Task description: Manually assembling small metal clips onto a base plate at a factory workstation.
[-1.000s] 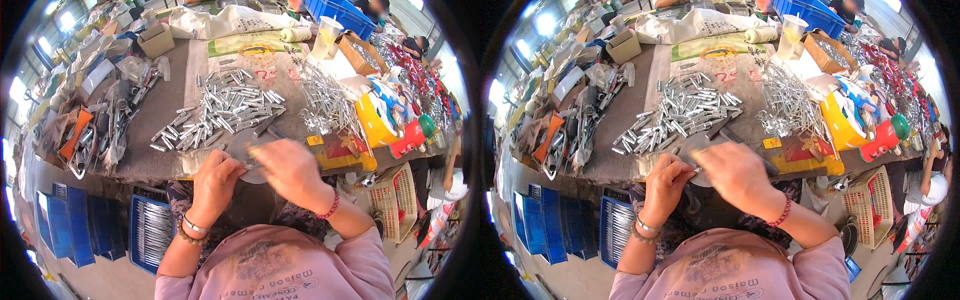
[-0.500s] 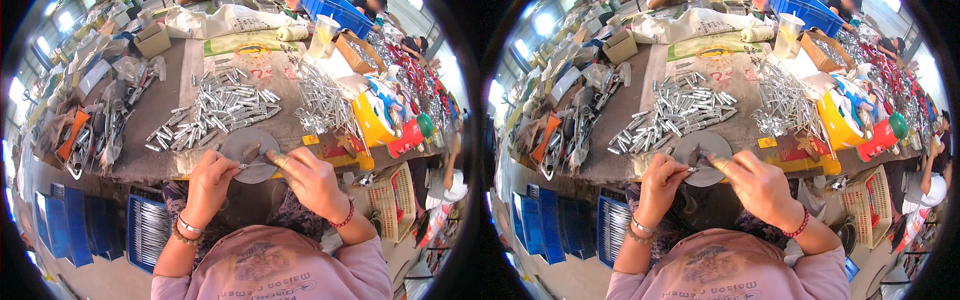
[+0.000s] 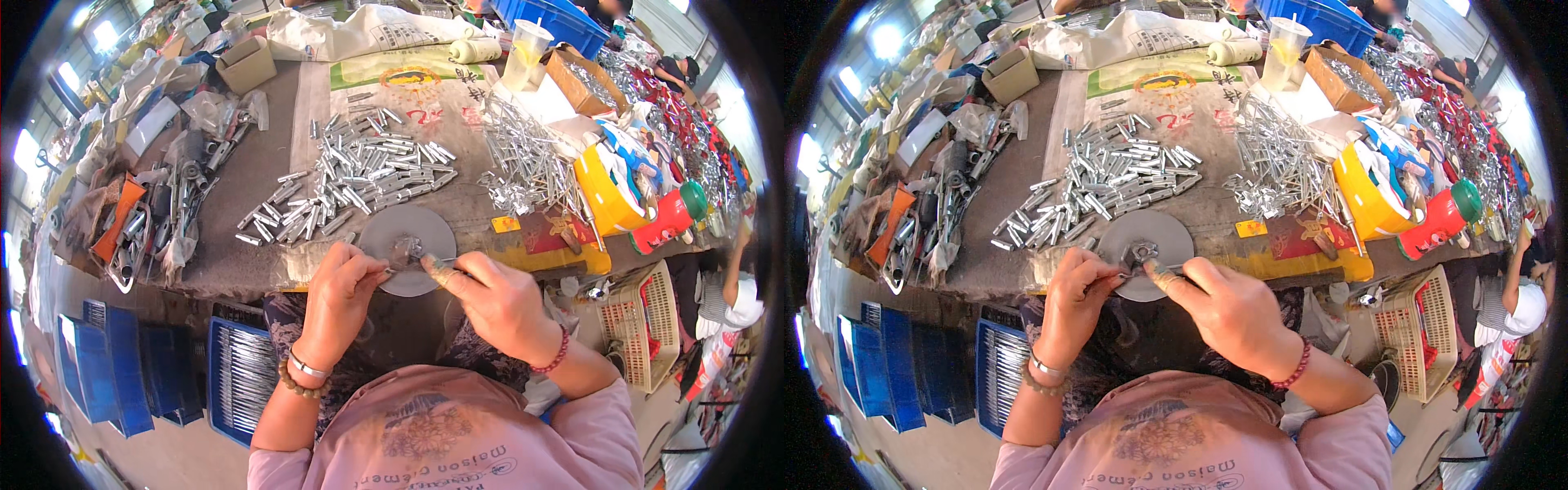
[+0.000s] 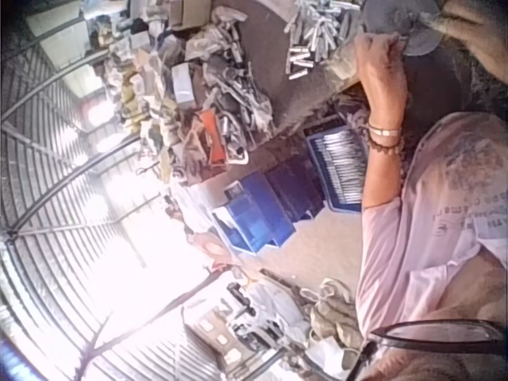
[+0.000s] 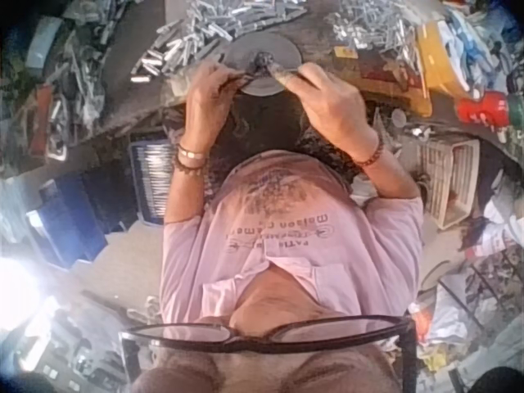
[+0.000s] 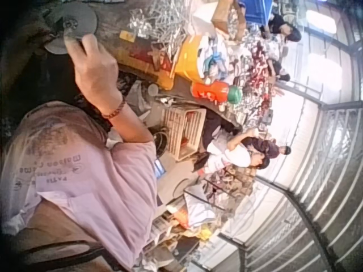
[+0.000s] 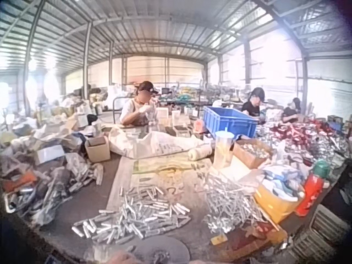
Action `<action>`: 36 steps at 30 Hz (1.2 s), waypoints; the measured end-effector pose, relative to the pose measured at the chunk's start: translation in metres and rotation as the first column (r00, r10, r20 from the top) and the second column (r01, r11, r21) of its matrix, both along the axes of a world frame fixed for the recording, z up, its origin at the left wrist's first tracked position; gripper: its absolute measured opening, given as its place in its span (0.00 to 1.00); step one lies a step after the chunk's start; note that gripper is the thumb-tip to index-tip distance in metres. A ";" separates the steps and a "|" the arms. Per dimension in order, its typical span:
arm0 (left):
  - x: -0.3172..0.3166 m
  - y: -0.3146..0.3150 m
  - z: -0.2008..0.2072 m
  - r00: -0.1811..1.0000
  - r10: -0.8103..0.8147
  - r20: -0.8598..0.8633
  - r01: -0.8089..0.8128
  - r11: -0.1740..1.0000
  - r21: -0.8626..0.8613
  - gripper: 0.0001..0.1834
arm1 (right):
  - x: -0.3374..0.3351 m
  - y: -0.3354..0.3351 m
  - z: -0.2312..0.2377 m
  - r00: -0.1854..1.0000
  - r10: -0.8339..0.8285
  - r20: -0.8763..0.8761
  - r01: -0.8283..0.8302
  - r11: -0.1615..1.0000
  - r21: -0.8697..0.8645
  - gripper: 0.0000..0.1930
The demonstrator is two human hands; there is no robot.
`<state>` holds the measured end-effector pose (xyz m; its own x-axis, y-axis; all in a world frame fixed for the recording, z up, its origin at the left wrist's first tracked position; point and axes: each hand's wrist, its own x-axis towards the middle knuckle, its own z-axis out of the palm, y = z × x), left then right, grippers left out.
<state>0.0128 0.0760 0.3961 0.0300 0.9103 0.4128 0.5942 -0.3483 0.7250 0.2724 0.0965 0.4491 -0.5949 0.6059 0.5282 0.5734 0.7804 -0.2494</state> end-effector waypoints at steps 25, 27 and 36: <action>0.000 0.003 0.000 1.000 -0.021 0.007 0.021 1.000 0.004 0.10 | 0.002 0.001 0.006 0.998 -0.009 0.062 0.011 0.999 -0.036 0.26; 0.000 0.002 0.002 1.000 -0.023 0.007 0.023 1.000 -0.010 0.10 | 0.002 0.000 0.013 0.999 -0.015 0.038 0.016 1.000 -0.025 0.26; -0.002 0.005 0.000 1.000 -0.024 0.008 0.024 1.000 -0.007 0.09 | 0.007 0.009 -0.014 0.997 -0.051 0.055 0.062 0.974 -0.218 0.28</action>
<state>0.0111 0.0805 0.3960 0.0491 0.9124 0.4063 0.5799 -0.3572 0.7322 0.2796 0.1053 0.4355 -0.5779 0.7375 0.3495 0.6309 0.6754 -0.3819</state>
